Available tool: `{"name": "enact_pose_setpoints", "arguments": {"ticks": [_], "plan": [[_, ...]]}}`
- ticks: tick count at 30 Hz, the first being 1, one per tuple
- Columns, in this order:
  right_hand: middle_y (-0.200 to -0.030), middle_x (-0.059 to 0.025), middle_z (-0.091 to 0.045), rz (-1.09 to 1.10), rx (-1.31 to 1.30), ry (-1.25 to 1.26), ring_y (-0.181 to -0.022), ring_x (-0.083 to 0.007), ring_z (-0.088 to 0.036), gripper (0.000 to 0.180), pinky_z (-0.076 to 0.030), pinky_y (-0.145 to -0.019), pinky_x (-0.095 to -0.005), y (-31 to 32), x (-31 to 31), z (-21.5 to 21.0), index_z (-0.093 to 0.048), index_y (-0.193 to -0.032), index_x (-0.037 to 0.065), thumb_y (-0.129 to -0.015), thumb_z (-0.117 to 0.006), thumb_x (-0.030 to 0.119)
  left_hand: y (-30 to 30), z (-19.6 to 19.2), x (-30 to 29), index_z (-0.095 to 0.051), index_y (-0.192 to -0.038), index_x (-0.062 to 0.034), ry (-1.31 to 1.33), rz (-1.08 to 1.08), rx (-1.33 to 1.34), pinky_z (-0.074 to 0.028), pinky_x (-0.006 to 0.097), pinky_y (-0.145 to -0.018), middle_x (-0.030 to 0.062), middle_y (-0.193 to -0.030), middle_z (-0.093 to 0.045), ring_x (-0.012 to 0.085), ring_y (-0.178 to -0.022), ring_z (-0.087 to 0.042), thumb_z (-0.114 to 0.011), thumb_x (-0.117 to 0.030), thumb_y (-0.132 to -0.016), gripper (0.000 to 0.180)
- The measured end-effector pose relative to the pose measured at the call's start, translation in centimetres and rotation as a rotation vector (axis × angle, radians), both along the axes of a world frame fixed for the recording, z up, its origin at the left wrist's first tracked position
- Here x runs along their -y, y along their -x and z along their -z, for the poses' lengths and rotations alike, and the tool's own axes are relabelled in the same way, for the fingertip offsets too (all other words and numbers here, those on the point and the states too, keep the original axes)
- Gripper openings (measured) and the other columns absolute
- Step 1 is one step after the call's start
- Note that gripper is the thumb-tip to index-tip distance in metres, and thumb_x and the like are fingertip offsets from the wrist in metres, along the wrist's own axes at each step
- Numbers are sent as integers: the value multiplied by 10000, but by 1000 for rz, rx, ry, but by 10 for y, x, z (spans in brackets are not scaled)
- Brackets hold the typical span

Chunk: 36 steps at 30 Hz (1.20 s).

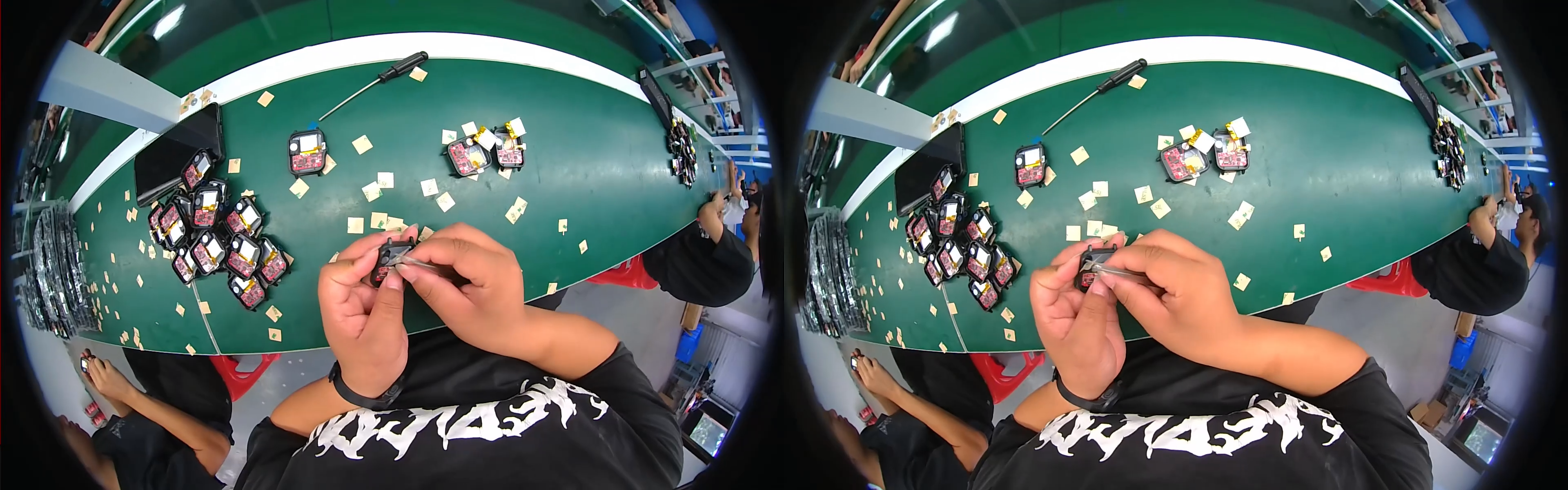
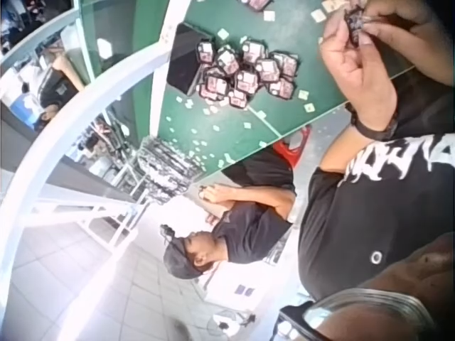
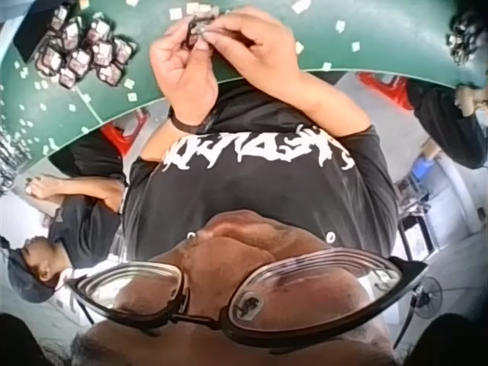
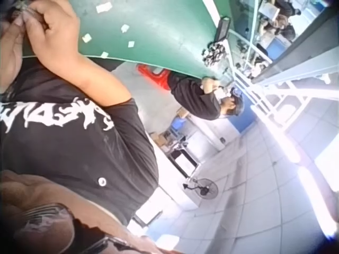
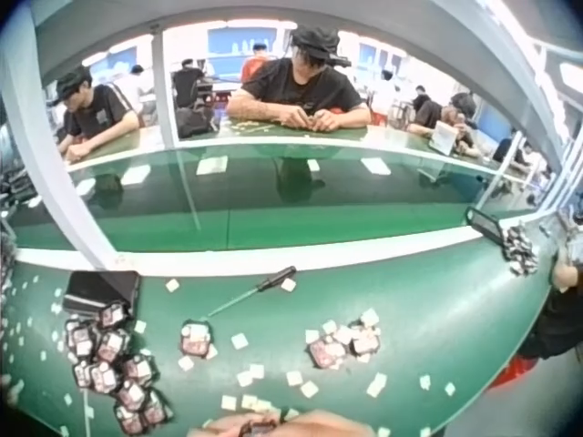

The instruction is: Applying stickers and connecting small wires to electronic components using tweezers.

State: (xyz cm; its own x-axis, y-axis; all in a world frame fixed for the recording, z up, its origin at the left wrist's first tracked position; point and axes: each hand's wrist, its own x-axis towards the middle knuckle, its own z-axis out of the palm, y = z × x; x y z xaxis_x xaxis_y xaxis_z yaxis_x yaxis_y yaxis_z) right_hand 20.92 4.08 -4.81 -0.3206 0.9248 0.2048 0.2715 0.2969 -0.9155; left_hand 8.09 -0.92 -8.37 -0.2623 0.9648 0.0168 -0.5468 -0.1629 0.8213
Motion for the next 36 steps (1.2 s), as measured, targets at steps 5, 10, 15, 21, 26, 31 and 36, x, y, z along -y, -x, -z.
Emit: {"name": "enact_pose_setpoints", "arguments": {"ticks": [5, 10, 15, 21, 26, 31, 36], "plan": [[-909, -91, -653, 50, 45, -98, -732, -173, -654, 229, -530, -603, -287, 5, -2, -4, -728, -1005, 21, -794, -796, -37, 1, 3, 0, -468, -1243, -50, -45, -3, -26, -526, 431, -1056, 227, -1406, -501, 396, -1314, -558, -507, 122, -991, 308], [-905, -76, -646, 35, 117, -285, -728, -165, -642, 198, -525, -603, -285, 8, -4, 0, -731, -973, 19, -795, -804, -28, 3, 1, 0, -469, -1242, -49, -57, 21, 42, -507, 436, -1074, 235, -1408, -500, 402, -1313, -556, -530, 109, -988, 306], [-867, -73, -637, 118, 133, 61, -661, -157, -598, 115, -464, -558, -276, 13, -1, -9, -743, -968, 8, -858, -775, 15, 2, 4, -2, -463, -1241, -38, -91, -5, -12, -486, 436, -1091, 239, -1414, -498, 394, -1315, -553, -522, 119, -985, 306], [-859, -77, -639, 194, 119, 399, -666, -163, -596, 133, -482, -593, -298, 19, 0, -16, -737, -983, -14, -887, -766, 72, -1, 3, -2, -468, -1223, -25, -54, -51, -102, -478, 437, -1098, 235, -1416, -499, 364, -1317, -557, -505, 146, -977, 302], [-892, -93, -653, 160, 128, 93, -672, -168, -601, 136, -475, -568, -280, 13, 7, -1, -752, -990, -4, -860, -781, 22, 3, 3, -2, -478, -1222, -25, -61, -3, -23, -509, 427, -1075, 230, -1405, -514, 374, -1301, -570, -516, 137, -979, 295], [-936, -71, -663, 186, 78, -2, -633, -90, -561, 119, -448, -556, -246, 4, 9, -9, -760, -982, 15, -865, -781, 6, 6, 1, -1, -473, -1266, -29, -47, 58, 76, -540, 464, -1040, 237, -1399, -525, 396, -1300, -573, -529, 99, -987, 312], [-864, -60, -643, 263, -9, 191, -614, -81, -528, 53, -418, -541, -241, -12, 3, -24, -732, -930, -4, -899, -758, 31, 6, -11, -1, -467, -1290, -22, 89, 23, 233, -552, 464, -1027, 217, -1316, -585, 375, -1250, -612, -524, 94, -979, 337]]}}
